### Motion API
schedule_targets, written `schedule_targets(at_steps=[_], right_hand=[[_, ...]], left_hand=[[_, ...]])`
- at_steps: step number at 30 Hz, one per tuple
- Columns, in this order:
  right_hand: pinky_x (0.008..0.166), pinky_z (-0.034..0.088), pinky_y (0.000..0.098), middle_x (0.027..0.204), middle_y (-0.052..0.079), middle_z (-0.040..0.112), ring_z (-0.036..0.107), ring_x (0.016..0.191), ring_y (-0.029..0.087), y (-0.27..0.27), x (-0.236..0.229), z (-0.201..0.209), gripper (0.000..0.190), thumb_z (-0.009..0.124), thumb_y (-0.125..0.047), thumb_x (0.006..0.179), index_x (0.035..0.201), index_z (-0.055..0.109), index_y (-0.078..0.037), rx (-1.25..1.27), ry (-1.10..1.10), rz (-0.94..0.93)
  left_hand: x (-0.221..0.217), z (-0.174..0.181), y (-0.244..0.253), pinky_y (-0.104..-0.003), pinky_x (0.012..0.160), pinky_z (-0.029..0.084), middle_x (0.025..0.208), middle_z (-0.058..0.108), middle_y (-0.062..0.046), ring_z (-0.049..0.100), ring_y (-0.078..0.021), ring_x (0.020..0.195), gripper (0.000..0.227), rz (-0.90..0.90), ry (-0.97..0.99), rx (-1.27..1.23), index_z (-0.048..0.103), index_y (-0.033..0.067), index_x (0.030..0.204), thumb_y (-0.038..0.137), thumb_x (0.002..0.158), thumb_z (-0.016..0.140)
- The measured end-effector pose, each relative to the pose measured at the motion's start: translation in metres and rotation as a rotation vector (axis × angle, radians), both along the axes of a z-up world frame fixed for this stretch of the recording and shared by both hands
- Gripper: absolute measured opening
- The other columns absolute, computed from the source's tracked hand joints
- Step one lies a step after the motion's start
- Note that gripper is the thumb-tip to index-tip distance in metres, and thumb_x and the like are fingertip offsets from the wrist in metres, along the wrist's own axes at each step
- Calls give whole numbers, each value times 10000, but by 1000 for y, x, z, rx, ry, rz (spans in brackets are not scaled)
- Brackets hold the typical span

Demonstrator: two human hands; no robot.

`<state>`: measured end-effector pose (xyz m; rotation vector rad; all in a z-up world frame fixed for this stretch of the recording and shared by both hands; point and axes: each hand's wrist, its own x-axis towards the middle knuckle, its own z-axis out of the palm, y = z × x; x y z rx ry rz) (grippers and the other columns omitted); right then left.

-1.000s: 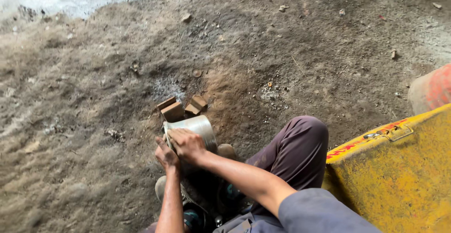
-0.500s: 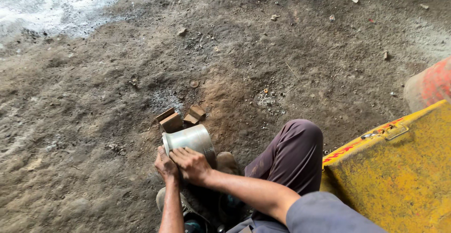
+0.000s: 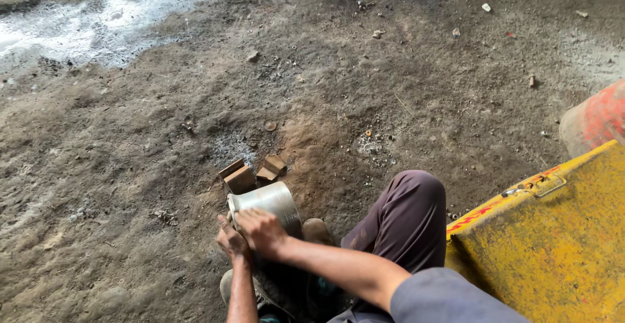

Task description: The person rubs the surface of a circular metal component and a cylindrical metal part with a small block of material to clean them.

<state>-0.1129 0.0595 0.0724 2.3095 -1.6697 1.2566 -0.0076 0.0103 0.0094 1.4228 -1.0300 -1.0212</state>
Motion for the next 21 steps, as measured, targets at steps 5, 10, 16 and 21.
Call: schedule_targets(at_steps=[5,10,16,21], right_hand=[[926,618,402,1043,189,717,738,939,275,7,1,9,181,565,-116,990,1117,628,-2,-263,31,12],[646,566,453,857,108,756,729,721,296,-50,-2,1,196,581,-310,989,1018,757,-231,587,-92,-79],[593,541,469,801,134,738,709,699,339,-50,-5,7,209,690,-367,887,997,754,-202,380,-174,-58],[718,592,390,963,113,756,746,850,259,6,-1,19,205,597,-299,1018,1070,700,-130,306,-65,22]], left_hand=[[4,-21,-9,-389,810,546,982,747,-94,690,-190,875,716,-57,137,-154,679,-26,1215,596,1094,346],[6,-26,-6,-458,747,492,907,713,-252,610,-273,814,834,-4,-68,101,761,-61,1138,644,1089,317],[2,-15,3,-406,808,505,983,745,-158,652,-226,876,765,21,-43,-90,707,-49,1193,621,1058,362],[3,-21,1,-425,801,499,980,744,-197,620,-246,862,756,25,-3,-3,719,-69,1151,600,1096,372]])
